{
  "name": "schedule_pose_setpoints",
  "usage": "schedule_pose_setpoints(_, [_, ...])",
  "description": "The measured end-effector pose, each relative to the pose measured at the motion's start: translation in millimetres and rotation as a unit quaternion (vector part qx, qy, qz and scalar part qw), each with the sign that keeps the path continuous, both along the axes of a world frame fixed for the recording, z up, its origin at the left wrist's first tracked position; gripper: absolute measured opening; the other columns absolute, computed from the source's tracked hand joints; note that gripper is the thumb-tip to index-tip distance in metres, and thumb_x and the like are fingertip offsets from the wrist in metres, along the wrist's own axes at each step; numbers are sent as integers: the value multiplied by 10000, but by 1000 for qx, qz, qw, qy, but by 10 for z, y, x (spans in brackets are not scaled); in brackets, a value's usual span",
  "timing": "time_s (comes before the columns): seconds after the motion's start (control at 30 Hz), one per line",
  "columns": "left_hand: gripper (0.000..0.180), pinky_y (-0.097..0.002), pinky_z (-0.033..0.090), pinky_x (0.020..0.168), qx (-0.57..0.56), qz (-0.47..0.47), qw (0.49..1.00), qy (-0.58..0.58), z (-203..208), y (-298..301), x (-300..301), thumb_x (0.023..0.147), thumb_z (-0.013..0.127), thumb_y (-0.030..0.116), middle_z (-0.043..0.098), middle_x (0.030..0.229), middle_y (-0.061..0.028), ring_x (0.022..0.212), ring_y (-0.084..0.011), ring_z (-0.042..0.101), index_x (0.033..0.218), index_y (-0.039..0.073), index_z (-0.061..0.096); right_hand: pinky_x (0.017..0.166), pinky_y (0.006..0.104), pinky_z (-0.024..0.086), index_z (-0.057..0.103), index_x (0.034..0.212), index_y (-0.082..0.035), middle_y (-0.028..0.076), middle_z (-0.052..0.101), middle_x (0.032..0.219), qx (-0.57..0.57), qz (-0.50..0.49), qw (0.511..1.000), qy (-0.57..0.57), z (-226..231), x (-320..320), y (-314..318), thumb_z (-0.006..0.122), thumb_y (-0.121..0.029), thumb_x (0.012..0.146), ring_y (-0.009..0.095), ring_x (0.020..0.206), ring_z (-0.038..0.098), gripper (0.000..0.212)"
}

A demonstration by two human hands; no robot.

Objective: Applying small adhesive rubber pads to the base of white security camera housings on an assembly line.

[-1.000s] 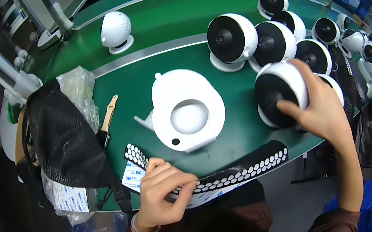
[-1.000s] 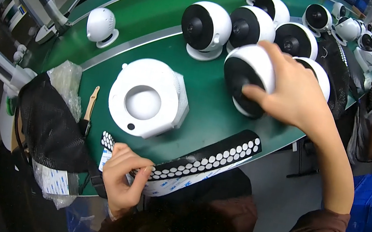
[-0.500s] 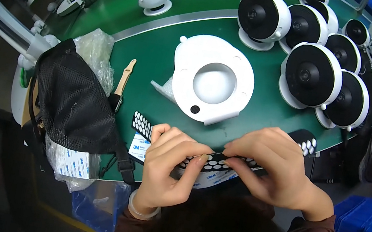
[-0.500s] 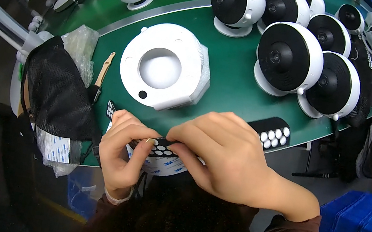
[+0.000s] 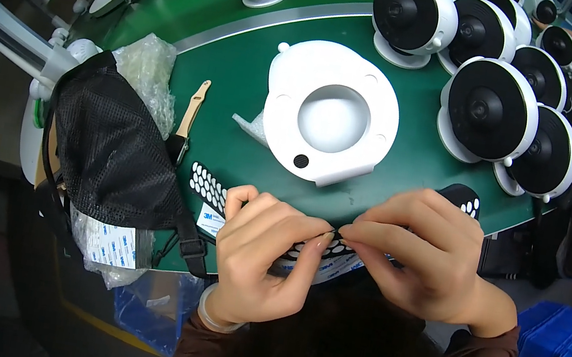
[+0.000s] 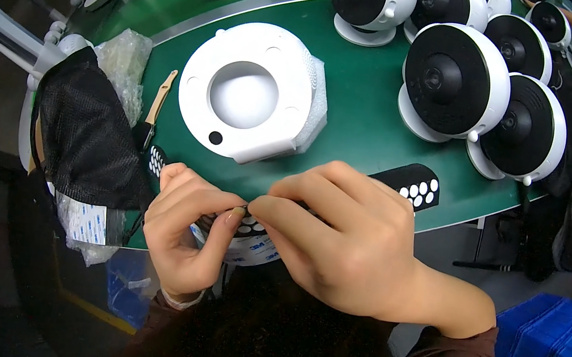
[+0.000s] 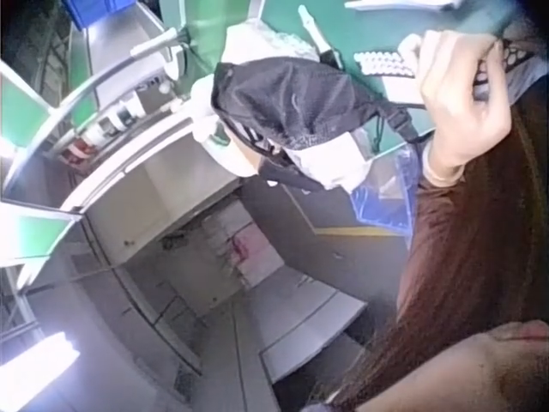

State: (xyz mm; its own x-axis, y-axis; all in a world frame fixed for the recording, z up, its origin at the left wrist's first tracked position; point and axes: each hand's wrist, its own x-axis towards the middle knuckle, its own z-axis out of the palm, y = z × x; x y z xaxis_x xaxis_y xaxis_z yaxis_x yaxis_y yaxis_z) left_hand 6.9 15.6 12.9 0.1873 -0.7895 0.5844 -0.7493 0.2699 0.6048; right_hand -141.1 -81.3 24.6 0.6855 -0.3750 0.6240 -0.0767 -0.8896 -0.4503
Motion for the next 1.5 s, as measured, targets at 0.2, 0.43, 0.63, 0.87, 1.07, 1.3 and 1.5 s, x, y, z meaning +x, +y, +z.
schedule_pose_setpoints(0.2, [114, -297, 284, 606, 3, 10, 1000, 3, 0, 7, 5, 623, 638, -31, 546, 613, -17, 531, -180, 457, 691, 46, 588, 467, 242, 442, 637, 757, -97, -9, 590, 714, -41, -30, 999, -16, -19, 31, 37, 698, -56, 567, 148, 611, 564, 204])
schedule_pose_setpoints(0.43, [117, -295, 282, 596, -9, 3, 1000, -21, -2, 14, 15, 628, 636, -34, 541, 616, -18, 528, -179, 451, 694, 50, 586, 486, 255, 422, 649, 754, -81, 26, 615, 725, 44, -1, 999, 27, 91, 32, 16, 731, 4, 567, 165, 598, 567, 222])
schedule_pose_setpoints(0.63, [112, -290, 283, 584, -13, 6, 1000, -13, -2, 11, 3, 650, 619, -40, 527, 613, -16, 516, -180, 434, 705, 51, 582, 542, 273, 460, 634, 744, -83, 26, 603, 715, -30, -23, 999, 17, 88, 56, 60, 721, -16, 574, 184, 578, 566, 202])
schedule_pose_setpoints(0.87, [98, -287, 280, 580, -7, 21, 1000, 6, -18, 14, 8, 673, 619, -38, 519, 601, -27, 515, -183, 426, 709, 44, 580, 577, 290, 481, 633, 767, -71, 40, 603, 725, -72, -29, 997, -3, 34, 72, 88, 711, -7, 591, 193, 615, 580, 203])
schedule_pose_setpoints(1.07, [95, -289, 280, 579, -6, 20, 1000, 1, -18, 16, 12, 676, 622, -34, 520, 602, -28, 515, -183, 425, 710, 44, 581, 530, 271, 452, 620, 776, -36, 67, 601, 773, 90, 35, 994, 58, 141, 74, -21, 703, 27, 625, 199, 654, 580, 184])
schedule_pose_setpoints(1.3, [76, -274, 315, 590, -14, 59, 997, 39, -88, -25, 35, 694, 622, -23, 559, 720, -51, 567, -168, 448, 742, 32, 599, 628, 311, 497, 589, 770, -14, 111, 610, 843, -14, 51, 999, -6, 153, 33, 77, 661, 55, 596, 255, 752, 613, 201])
schedule_pose_setpoints(1.5, [96, -257, 341, 609, 19, 50, 992, 115, -144, -106, 18, 710, 631, 4, 569, 939, -96, 672, -165, 462, 797, 44, 631, 732, 219, 464, 598, 814, 35, 110, 641, 900, 227, -116, 967, -30, 190, 36, -313, 597, -25, 792, 110, 795, 589, 64])
